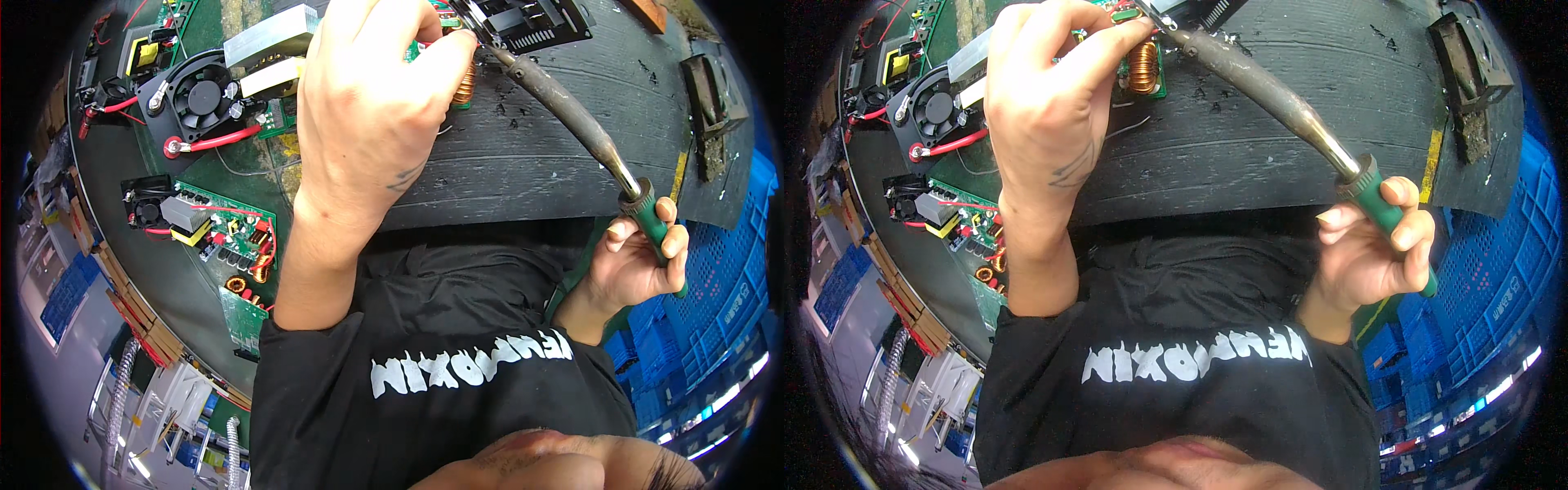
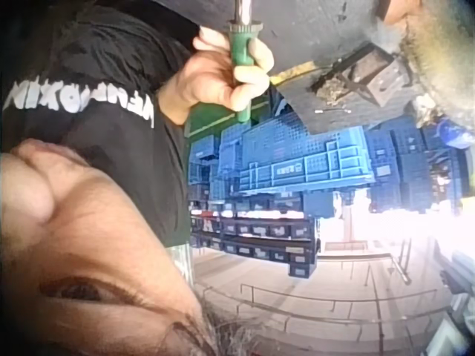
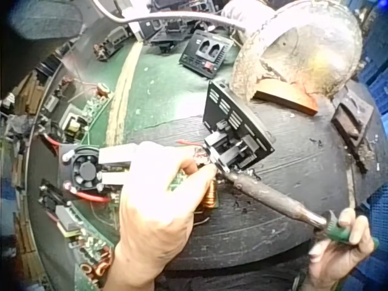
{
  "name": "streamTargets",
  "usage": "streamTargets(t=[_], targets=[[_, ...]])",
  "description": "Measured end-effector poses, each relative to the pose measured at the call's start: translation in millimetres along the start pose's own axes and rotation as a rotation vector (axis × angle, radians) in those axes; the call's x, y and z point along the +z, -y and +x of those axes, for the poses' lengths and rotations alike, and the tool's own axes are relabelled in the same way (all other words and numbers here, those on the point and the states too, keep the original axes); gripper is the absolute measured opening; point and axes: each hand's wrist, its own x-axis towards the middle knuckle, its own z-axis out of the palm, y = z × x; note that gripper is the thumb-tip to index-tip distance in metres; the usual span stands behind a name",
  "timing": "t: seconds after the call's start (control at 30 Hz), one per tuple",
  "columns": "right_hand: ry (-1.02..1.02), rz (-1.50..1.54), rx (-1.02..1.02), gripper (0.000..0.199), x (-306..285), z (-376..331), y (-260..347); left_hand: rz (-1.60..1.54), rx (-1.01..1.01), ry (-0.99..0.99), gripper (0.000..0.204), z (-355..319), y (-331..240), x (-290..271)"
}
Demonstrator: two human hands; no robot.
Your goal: Soldering electronic components onto a printed circuit board using a soldering iron.
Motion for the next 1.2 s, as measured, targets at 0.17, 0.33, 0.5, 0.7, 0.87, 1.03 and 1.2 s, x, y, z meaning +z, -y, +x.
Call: streamTargets(t=[0.17, 0.33, 0.5, 0.7, 0.87, 1.03, 1.2], targets=[[0.0, 0.011, 0.026, 0.026, -1, -2, 6, 0.004, -0.004, -0.004, 0.021, -8, 1, 0], [-0.012, 0.003, 0.011, 0.026, -6, -4, 8, 0.005, -0.004, -0.006, 0.021, 1, -1, 0], [-0.031, 0.01, -0.005, 0.025, -10, -6, 12, 0.007, -0.009, -0.003, 0.021, -4, 0, 1], [-0.024, 0.003, 0.003, 0.025, -12, -5, 13, 0.023, -0.003, 0.003, 0.021, -2, -1, 1], [-0.018, 0.012, 0.013, 0.025, -10, -5, 12, 0.003, -0.013, -0.006, 0.021, -3, 0, 2], [-0.015, 0.019, 0.01, 0.026, -7, -4, 7, 0.0, -0.012, -0.021, 0.022, -8, 0, 3], [-0.021, 0.028, 0.019, 0.027, -5, -3, 1, -0.011, -0.01, -0.018, 0.022, 4, 2, 21]])
